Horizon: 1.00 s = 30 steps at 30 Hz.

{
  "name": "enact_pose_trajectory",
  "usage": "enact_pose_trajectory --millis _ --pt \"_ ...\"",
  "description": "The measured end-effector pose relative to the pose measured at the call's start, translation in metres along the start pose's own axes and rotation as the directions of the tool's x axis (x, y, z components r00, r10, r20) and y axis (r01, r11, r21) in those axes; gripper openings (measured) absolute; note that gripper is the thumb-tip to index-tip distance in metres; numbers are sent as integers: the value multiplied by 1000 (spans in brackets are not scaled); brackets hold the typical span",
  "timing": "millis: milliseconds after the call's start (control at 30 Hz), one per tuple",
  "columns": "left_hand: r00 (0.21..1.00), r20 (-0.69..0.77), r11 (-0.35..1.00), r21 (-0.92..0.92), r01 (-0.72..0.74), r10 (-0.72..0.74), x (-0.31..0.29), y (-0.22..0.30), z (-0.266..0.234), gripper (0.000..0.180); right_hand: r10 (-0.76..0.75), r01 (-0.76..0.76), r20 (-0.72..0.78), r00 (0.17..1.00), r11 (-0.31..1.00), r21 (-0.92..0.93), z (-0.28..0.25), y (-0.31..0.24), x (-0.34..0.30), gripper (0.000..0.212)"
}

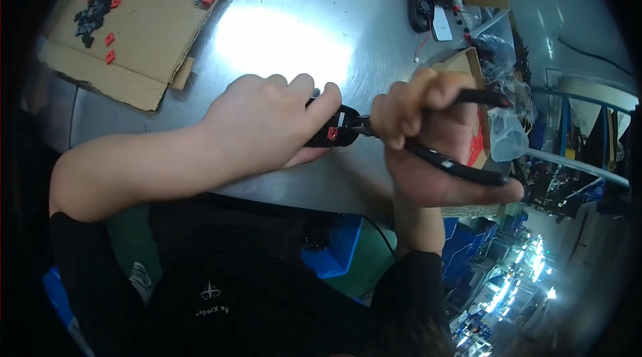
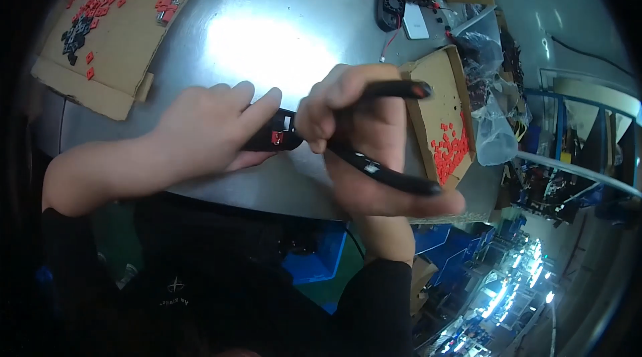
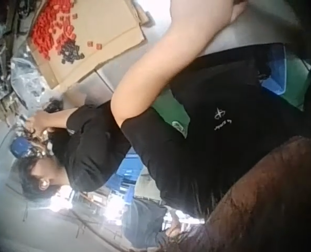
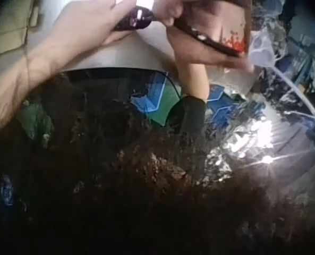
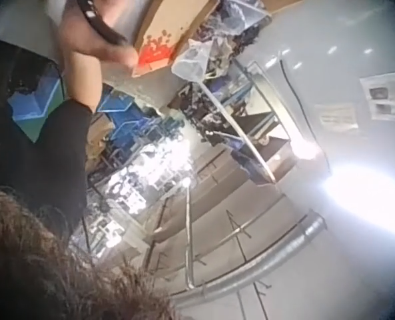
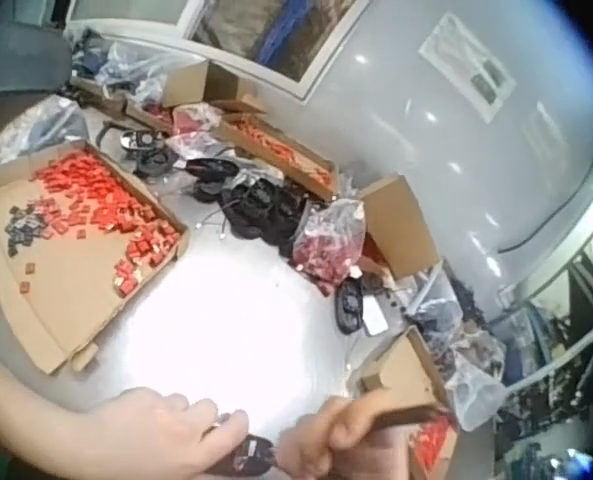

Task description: Assemble small electronic devices by combining plastic housings with internal components and using pliers to secure parts.

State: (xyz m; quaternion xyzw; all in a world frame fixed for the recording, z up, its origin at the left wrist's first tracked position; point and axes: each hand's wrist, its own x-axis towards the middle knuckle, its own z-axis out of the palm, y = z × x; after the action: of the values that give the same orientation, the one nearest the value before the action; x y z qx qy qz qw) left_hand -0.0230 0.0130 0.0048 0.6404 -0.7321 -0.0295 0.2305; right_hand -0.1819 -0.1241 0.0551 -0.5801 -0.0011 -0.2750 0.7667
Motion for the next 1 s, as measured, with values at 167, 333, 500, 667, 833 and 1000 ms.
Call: enact_pose_trajectory --millis 167,333,500,667,833,1000 --pt "999 -33 990 138 15 -10 -5 3 0 64 53 -53 -98 994 999 10 12 10 -1 113" --pt "1000 -9 990 142 27 -26 -5 4 0 65 30 -30 -103 994 1000 2 7 18 -4 111" --pt "1000 -12 987 161 9 -7 -4 6 1 63 -10 16 -235 972 1000 22 19 17 -5 106" --pt "999 -29 989 136 49 -46 -5 9 5 59 -83 78 -79 993 995 -67 10 26 -10 107" --pt "990 75 992 39 120 -123 1 10 -5 53 -185 179 -6 983 960 -215 19 32 -15 104" --pt "975 145 981 -68 181 -170 2 10 -10 49 -241 260 101 965 914 -311 13 37 -20 105"
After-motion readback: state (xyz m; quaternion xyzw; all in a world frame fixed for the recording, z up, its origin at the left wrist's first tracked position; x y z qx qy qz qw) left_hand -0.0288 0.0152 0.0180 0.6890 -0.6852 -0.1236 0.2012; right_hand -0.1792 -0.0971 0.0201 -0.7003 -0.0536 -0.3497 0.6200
